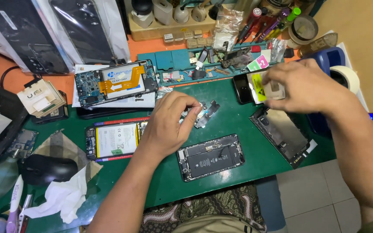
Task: The person handles a smartphone motherboard, aligns it with a phone chassis, and places it inside. They then handle a small component, peel off a protective film, and place it on the table.
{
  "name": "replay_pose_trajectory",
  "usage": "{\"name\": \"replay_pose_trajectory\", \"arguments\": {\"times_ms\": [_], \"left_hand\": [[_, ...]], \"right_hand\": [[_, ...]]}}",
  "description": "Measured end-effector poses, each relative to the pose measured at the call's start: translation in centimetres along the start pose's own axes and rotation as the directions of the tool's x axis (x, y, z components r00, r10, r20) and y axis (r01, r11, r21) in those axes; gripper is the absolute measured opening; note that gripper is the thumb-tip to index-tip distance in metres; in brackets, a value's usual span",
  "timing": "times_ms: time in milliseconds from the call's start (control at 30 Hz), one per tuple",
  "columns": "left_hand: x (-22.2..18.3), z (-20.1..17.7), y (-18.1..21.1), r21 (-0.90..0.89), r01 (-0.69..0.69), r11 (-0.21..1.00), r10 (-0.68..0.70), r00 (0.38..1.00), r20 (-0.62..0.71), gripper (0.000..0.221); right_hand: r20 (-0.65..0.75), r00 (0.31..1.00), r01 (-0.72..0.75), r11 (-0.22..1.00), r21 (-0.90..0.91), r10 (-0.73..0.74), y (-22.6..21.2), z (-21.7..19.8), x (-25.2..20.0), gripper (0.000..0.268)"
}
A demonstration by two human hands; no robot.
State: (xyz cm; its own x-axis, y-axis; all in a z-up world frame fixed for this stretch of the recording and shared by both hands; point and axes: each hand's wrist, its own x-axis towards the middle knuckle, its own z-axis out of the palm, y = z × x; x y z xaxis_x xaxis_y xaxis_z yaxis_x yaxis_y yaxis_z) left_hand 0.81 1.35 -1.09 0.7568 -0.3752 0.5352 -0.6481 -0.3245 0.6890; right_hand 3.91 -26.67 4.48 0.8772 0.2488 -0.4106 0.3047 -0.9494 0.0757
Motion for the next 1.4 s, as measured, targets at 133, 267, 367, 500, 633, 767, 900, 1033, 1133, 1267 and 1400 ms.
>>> {"name": "replay_pose_trajectory", "arguments": {"times_ms": [133, 267, 367, 500, 633, 767, 900, 1033, 1133, 1267, 1400], "left_hand": [[0.0, -0.1, 0.0, 0.002, 0.002, 1.0, -0.002, 1.0, 0.004, 0.008], [0.0, 0.0, -0.1, 0.019, 0.023, 1.0, -0.023, 1.0, 0.012, 0.008], [-0.1, 0.2, -0.6, 0.03, 0.025, 0.999, -0.025, 1.0, -0.011, 0.007], [-0.2, 0.3, -0.8, 0.044, 0.017, 0.999, -0.016, 1.0, -0.024, 0.006], [-0.1, 0.3, -0.7, 0.038, 0.034, 0.999, -0.033, 0.999, -0.032, 0.007], [-0.1, 0.3, -0.7, 0.038, 0.021, 0.999, -0.019, 0.999, -0.035, 0.007], [-0.2, 0.3, -0.7, 0.048, 0.023, 0.999, -0.021, 0.999, -0.034, 0.007], [-0.1, 0.1, -0.6, 0.05, 0.025, 0.998, -0.023, 0.999, -0.028, 0.006], [0.3, 0.1, 0.0, -0.002, 0.01, 1.0, -0.01, 1.0, 0.026, 0.007], [-0.6, 0.8, -0.5, 0.037, 0.038, 0.999, -0.041, 0.996, 0.085, 0.009], [-1.0, 1.1, -1.0, -0.002, 0.024, 1.0, -0.024, 0.995, 0.092, 0.012]], "right_hand": [[-0.376, 0.916, 0.163, 0.986, 0.026, -0.141, 0.4, 0.6, 4.1, 0.027], [-0.499, 0.859, 0.025, 0.983, -0.182, -0.114, 1.0, 2.1, 7.4, 0.042], [-0.589, 0.788, -0.022, 0.947, -0.321, -0.181, 1.7, 3.5, 7.9, 0.031], [-0.614, 0.766, 0.001, 0.955, -0.295, -0.191, 1.9, 4.7, 8.3, 0.023], [-0.612, 0.76, 0.042, 0.957, -0.286, -0.216, 3.5, 5.7, 8.5, 0.016], [-0.579, 0.786, 0.032, 0.95, -0.31, -0.216, 2.8, 5.5, 7.8, 0.013], [-0.538, 0.83, 0.047, 0.978, -0.202, -0.151, 2.9, 5.0, 7.8, 0.01], [-0.458, 0.888, -0.044, 0.98, -0.196, -0.051, 2.9, 2.7, 5.8, 0.015], [-0.111, 0.991, -0.09, 0.992, -0.084, 0.08, 2.2, 1.0, 3.7, 0.038], [-0.379, 0.913, 0.046, 0.961, -0.272, -0.151, 7.5, 7.9, 4.9, 0.035], [-0.541, 0.742, 0.23, 0.909, -0.348, -0.395, 3.3, 11.3, 11.3, 0.032]]}}
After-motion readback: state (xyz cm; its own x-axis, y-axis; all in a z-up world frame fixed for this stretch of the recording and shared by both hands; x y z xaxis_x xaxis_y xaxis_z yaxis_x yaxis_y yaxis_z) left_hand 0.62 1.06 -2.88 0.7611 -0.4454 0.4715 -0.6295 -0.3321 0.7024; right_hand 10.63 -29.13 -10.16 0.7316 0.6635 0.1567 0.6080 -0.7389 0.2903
